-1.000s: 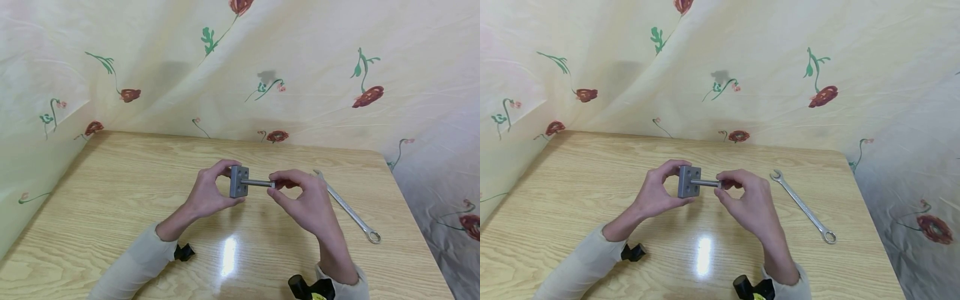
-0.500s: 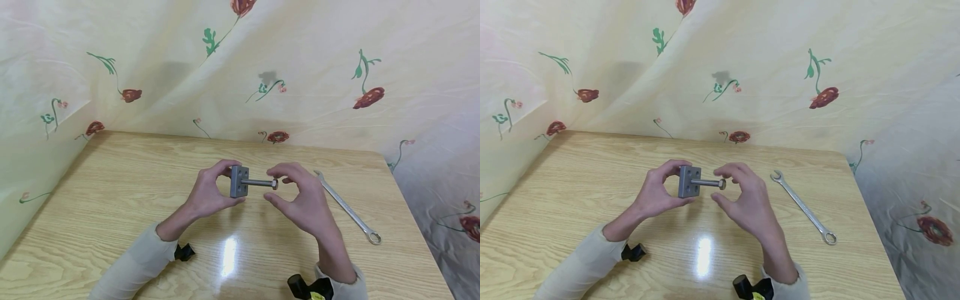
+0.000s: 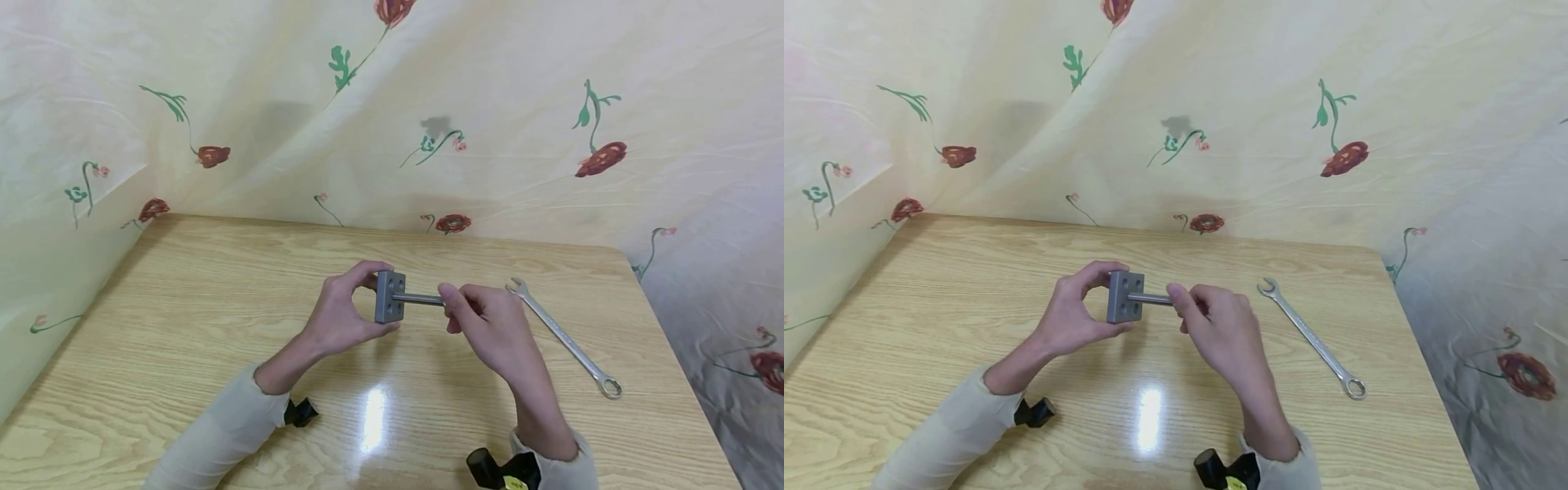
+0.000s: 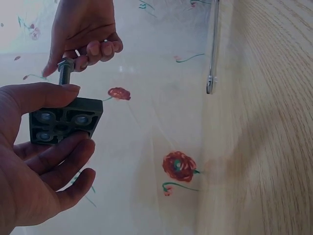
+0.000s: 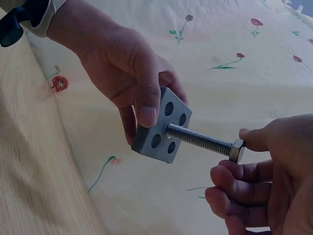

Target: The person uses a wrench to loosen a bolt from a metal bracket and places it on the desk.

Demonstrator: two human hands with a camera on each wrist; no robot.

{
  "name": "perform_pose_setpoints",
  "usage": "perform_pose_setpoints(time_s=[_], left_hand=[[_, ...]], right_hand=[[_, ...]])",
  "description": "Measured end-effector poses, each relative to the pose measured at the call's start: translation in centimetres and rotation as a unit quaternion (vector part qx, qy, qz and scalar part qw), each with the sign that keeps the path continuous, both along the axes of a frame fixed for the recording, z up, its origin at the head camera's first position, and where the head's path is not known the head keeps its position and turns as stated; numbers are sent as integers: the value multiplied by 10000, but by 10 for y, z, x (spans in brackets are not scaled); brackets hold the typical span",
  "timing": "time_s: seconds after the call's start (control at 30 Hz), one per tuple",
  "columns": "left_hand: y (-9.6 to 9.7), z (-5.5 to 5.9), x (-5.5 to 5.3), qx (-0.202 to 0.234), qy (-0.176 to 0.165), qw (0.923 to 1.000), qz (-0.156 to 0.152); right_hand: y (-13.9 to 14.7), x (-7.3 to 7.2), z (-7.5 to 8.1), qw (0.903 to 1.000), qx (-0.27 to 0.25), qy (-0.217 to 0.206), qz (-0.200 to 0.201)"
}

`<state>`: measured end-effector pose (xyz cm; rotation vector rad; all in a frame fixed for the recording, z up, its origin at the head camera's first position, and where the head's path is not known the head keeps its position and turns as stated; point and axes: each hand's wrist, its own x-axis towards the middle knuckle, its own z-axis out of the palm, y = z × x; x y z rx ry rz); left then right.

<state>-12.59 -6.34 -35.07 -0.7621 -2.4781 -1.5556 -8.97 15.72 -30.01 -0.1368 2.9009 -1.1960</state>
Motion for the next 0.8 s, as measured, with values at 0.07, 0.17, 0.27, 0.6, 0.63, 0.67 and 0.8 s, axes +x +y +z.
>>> perform_pose_setpoints(time_s=[0.07, 0.17, 0.27, 0.6, 0.63, 0.67, 0.8], left_hand=[[0, 0, 0, 16, 6, 10000, -25], [0, 0, 0, 35, 6, 10000, -55], [1, 0, 0, 24, 5, 10000, -61], [1, -1, -1, -1, 2, 10000, -92], [1, -2, 0, -5, 5, 10000, -82], [1, -2, -1, 1, 2, 10000, -78], [1, -2, -1, 29, -7, 10000, -82]], right_hand=[[-1, 0, 1, 10000, 76, 11, 4], [0, 1, 3, 9999, 62, 54, 61], [2, 2, 3, 9995, 109, 266, 125], [3, 4, 1, 9931, -143, 1161, 75], [3, 4, 0, 9906, -157, 1353, 109], [2, 4, -1, 9876, -175, 1553, 152], [0, 2, -5, 9745, -251, 2207, 319]])
